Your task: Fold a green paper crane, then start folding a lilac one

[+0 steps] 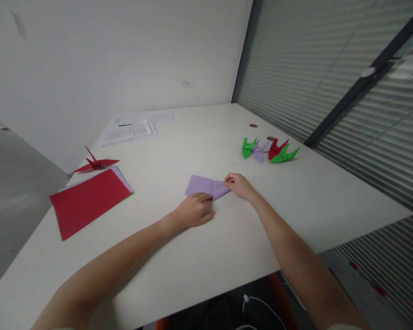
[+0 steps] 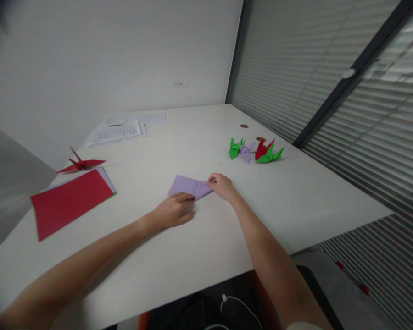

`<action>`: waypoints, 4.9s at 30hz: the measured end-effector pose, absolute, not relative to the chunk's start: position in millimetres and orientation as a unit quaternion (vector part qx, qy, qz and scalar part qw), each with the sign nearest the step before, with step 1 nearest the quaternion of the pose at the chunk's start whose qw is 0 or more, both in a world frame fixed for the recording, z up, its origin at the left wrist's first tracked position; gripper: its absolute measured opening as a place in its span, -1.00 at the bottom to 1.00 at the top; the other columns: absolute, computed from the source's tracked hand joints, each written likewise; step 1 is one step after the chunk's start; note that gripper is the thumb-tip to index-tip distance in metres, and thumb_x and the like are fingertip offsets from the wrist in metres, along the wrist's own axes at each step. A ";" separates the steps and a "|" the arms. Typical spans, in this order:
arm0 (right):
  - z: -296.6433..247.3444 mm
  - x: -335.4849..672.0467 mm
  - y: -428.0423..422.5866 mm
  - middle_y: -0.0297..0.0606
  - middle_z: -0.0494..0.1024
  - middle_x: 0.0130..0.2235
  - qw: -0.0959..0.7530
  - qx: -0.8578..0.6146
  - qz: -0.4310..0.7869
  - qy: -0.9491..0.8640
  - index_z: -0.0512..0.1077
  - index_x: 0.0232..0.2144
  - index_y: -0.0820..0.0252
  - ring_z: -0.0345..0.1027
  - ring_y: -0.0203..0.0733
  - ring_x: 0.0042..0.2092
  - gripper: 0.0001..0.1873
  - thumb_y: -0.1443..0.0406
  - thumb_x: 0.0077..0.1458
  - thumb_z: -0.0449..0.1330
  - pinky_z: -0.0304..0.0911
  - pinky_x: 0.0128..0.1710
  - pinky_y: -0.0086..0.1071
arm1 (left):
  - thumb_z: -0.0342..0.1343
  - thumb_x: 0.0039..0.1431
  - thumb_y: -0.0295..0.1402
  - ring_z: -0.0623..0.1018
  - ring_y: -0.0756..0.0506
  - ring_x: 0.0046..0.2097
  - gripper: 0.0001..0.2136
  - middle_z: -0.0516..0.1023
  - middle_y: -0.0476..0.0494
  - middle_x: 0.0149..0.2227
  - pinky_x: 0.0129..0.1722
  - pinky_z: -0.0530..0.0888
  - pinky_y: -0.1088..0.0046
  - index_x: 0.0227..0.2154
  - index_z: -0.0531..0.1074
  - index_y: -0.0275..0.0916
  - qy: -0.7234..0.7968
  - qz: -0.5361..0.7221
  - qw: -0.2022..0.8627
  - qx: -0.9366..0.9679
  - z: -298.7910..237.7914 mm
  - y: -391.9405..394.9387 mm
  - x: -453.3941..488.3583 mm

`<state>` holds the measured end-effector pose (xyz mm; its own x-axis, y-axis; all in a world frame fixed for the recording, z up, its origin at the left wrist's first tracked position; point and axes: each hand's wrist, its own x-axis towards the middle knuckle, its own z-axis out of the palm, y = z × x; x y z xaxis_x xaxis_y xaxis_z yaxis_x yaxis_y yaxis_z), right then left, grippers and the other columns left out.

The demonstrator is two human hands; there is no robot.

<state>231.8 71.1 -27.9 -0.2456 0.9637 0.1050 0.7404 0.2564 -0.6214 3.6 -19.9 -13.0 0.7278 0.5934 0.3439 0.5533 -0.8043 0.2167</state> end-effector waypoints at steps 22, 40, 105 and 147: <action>-22.9 211.8 61.2 -0.30 0.62 -0.26 0.193 -0.636 0.106 -0.739 0.45 -0.40 0.13 0.44 -0.14 -0.16 -0.82 0.17 0.11 0.15 0.10 -0.14 -0.28 | 0.00 0.19 -0.33 0.55 -0.15 -0.13 -0.75 0.51 -0.30 -0.11 -0.06 0.49 0.33 -0.24 0.49 -0.37 0.286 0.182 0.047 0.940 -15.9 -12.4 -2.2; -24.5 211.7 63.9 -0.29 0.61 -0.24 0.172 -0.650 0.098 -0.734 0.46 -0.38 0.11 0.44 -0.12 -0.16 -0.82 0.15 0.11 0.15 0.07 -0.14 -0.26 | -0.07 0.16 -0.58 0.50 -0.13 -0.04 -0.73 0.51 -0.26 -0.06 0.00 0.44 0.35 -0.15 0.47 -0.32 0.212 0.170 0.085 0.959 -15.1 3.9 -12.7; -22.0 207.5 65.0 -0.25 0.61 -0.23 0.152 -0.673 0.107 -0.716 0.48 -0.36 0.10 0.43 -0.10 -0.15 -0.80 0.13 0.10 0.15 0.12 -0.19 -0.29 | -0.10 -0.01 -0.65 0.47 -0.11 0.02 -0.51 0.50 -0.24 -0.01 0.05 0.40 0.28 0.03 0.33 -0.33 0.283 0.235 0.208 0.906 -19.7 8.4 -11.1; -23.7 206.2 65.9 -0.26 0.61 -0.23 0.148 -0.674 0.109 -0.716 0.45 -0.35 0.10 0.43 -0.11 -0.14 -0.81 0.13 0.10 0.15 0.11 -0.17 -0.28 | 0.01 0.19 -0.15 0.36 -0.25 0.18 -0.48 0.34 -0.42 0.16 0.19 0.28 0.16 0.12 0.25 -0.40 0.265 0.192 0.097 0.940 -22.9 -3.5 4.3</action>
